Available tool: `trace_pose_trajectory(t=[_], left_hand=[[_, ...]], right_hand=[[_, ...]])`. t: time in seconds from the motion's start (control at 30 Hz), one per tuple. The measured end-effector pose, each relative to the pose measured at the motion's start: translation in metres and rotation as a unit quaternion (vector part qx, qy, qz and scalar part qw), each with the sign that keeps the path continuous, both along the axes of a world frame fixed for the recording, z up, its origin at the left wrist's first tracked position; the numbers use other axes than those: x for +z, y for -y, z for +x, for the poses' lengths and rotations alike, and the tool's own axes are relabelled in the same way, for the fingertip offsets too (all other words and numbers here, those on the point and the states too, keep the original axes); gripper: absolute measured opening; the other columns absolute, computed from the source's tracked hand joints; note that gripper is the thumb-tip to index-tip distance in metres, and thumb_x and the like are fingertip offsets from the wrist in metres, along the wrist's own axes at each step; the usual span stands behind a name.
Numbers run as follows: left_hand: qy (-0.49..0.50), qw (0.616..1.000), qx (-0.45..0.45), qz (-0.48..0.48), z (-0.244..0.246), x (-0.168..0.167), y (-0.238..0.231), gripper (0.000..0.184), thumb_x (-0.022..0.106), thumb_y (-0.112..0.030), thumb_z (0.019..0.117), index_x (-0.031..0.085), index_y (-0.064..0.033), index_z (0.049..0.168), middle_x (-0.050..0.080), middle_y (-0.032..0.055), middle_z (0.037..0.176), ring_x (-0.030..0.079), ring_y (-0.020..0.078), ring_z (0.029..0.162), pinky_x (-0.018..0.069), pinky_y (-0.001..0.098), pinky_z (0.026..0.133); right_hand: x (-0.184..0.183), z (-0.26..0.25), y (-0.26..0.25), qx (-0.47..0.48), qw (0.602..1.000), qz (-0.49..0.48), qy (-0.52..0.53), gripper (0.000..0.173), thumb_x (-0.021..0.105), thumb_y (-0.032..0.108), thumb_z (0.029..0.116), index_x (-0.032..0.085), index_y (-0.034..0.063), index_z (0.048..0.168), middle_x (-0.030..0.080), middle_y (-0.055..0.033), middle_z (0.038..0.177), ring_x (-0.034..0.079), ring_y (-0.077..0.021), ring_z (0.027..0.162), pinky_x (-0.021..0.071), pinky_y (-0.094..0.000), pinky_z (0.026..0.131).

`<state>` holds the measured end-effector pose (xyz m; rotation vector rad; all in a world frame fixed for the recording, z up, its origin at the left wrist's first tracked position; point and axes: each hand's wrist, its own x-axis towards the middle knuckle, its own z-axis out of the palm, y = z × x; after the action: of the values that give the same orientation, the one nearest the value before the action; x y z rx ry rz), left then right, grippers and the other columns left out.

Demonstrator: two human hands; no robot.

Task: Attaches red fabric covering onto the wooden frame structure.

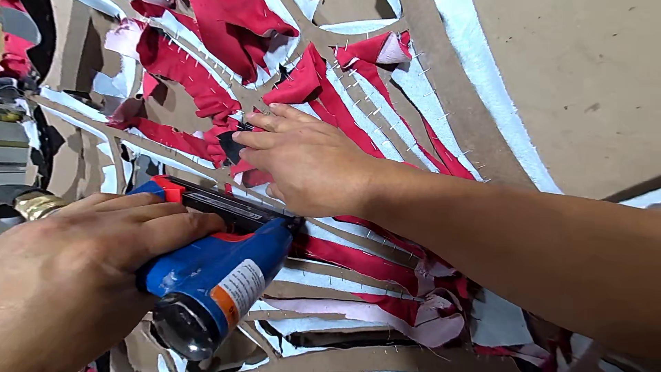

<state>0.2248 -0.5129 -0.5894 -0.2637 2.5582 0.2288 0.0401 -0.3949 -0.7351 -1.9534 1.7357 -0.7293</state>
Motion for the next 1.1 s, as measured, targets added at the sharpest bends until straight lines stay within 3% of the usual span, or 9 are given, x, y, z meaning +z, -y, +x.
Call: trace_pose_trajectory(t=[0.13,0.3,0.47,0.6,0.7,0.83,1.1], left_hand=[[0.051,0.999,0.006,0.008,-0.014,0.004,-0.017,0.027,0.074,0.001,0.0781,0.077,-0.0069,0.104,0.074,0.0112,0.094,0.071,0.0318,0.095,0.0536,0.0532,0.090],[0.059,0.997,0.031,0.046,-0.019,0.006,-0.027,0.027,0.071,0.001,0.0839,0.077,-0.0073,0.109,0.075,0.0123,0.103,0.071,0.0323,0.099,0.0535,0.0534,0.092],[0.090,0.993,-0.009,0.071,-0.039,0.008,-0.043,0.030,0.074,0.001,0.0834,0.076,-0.0028,0.113,0.074,0.0191,0.103,0.071,0.0391,0.100,0.0523,0.0579,0.095],[0.121,0.990,-0.012,0.074,-0.052,0.015,-0.054,0.027,0.072,-0.007,0.0881,0.073,0.0004,0.114,0.073,0.0227,0.103,0.069,0.0427,0.101,0.0505,0.0601,0.096],[0.116,0.990,-0.019,0.083,-0.058,0.017,-0.068,0.022,0.070,0.000,0.0889,0.074,0.0022,0.110,0.073,0.0231,0.102,0.069,0.0435,0.100,0.0507,0.0596,0.094],[0.119,0.987,-0.047,0.093,-0.061,0.014,-0.077,0.027,0.062,0.009,0.0908,0.073,0.0015,0.114,0.072,0.0244,0.101,0.069,0.0458,0.100,0.0499,0.0610,0.096],[0.121,0.983,-0.080,0.115,-0.072,0.010,-0.092,0.025,0.063,0.001,0.0933,0.071,0.0016,0.116,0.072,0.0237,0.099,0.069,0.0444,0.096,0.0508,0.0602,0.092]], right_hand=[[0.001,-0.001,0.000,0.002,1.000,0.004,0.000,0.045,0.057,0.030,0.0992,0.063,0.0158,0.142,0.048,0.0007,0.159,0.028,-0.0243,0.155,0.0092,-0.0457,0.130],[0.000,0.000,-0.001,-0.003,1.000,-0.004,-0.003,0.045,0.056,0.030,0.0994,0.064,0.0150,0.141,0.048,0.0002,0.158,0.029,-0.0245,0.155,0.0103,-0.0455,0.130],[0.002,0.000,-0.001,-0.002,1.000,0.002,-0.001,0.043,0.054,0.028,0.1003,0.064,0.0156,0.140,0.048,0.0008,0.159,0.028,-0.0242,0.155,0.0092,-0.0448,0.130],[0.002,0.000,-0.002,-0.006,1.000,-0.003,0.007,0.041,0.053,0.027,0.1008,0.066,0.0159,0.138,0.049,0.0004,0.158,0.029,-0.0245,0.154,0.0099,-0.0444,0.130],[0.002,0.000,-0.003,-0.006,1.000,-0.004,0.013,0.040,0.054,0.025,0.0996,0.067,0.0157,0.136,0.049,0.0001,0.158,0.029,-0.0248,0.154,0.0093,-0.0448,0.130],[0.002,0.000,-0.004,-0.007,1.000,-0.005,0.015,0.041,0.056,0.024,0.0986,0.067,0.0151,0.137,0.049,-0.0002,0.158,0.029,-0.0247,0.155,0.0089,-0.0446,0.130],[-0.001,0.002,-0.003,-0.016,0.999,-0.017,0.021,0.037,0.054,0.025,0.0996,0.070,0.0160,0.132,0.052,0.0005,0.155,0.031,-0.0245,0.154,0.0103,-0.0445,0.130]])
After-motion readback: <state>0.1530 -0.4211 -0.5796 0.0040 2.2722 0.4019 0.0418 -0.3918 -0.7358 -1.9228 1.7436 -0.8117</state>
